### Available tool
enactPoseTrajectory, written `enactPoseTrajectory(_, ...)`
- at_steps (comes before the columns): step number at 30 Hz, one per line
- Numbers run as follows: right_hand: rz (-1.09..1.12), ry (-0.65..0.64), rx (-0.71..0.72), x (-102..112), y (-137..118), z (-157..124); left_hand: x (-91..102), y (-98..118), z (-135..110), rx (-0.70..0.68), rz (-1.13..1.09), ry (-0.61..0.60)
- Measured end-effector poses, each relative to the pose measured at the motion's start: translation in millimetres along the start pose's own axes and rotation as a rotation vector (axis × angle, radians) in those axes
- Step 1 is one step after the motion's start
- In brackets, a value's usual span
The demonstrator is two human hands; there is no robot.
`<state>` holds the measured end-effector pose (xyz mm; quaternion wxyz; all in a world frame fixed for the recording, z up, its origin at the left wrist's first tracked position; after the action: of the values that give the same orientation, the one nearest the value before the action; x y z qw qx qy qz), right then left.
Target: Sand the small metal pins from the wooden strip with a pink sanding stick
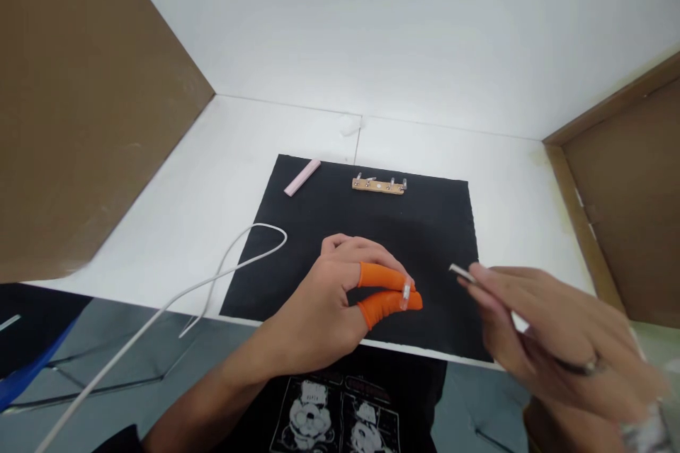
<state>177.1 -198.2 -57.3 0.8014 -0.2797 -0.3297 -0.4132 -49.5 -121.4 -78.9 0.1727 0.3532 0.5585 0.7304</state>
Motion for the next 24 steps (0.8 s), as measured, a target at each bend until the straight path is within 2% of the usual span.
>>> enactPoseTrajectory(3,-0.028,0.030,-0.018,-2,4,0,0.0,0,0,0.000,0.004,0.002)
enactPoseTrajectory(8,0.085,-0.140,0.058,4,-25,-6,-0.8,-1,1,-0.015,-0.007,0.019)
enactPoseTrajectory(11,0.075,-0.085,0.058,3,-13,-10,-0.7,0,0,-0.020,-0.004,0.009)
enactPoseTrajectory(13,0.003,-0.007,0.018,1,2,-10,-0.6,0,-1,-0.014,0.000,0.004)
enactPoseTrajectory(15,-0.049,0.011,0.003,-2,8,-7,-0.8,1,-1,-0.009,-0.001,0.003)
enactPoseTrajectory(17,-0.023,-0.003,0.007,-2,-1,-4,-0.9,1,-1,-0.010,-0.004,0.003)
enactPoseTrajectory(21,0.117,-0.123,0.105,-2,-27,-3,-0.5,0,0,-0.025,0.001,0.009)
enactPoseTrajectory(24,0.102,-0.076,0.087,-3,-17,-7,0.2,0,0,-0.026,0.015,0.015)
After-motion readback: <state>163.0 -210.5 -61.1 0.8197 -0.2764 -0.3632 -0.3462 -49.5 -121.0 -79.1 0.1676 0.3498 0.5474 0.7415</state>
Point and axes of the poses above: each hand's wrist, its own z-axis towards the middle knuckle, its own x-axis out of the back of the hand, y = z × x, the point moved 1 cm from there along z, towards the middle knuckle, and after that the axes turned 5 degrees about -y, right-handed, at the moved point
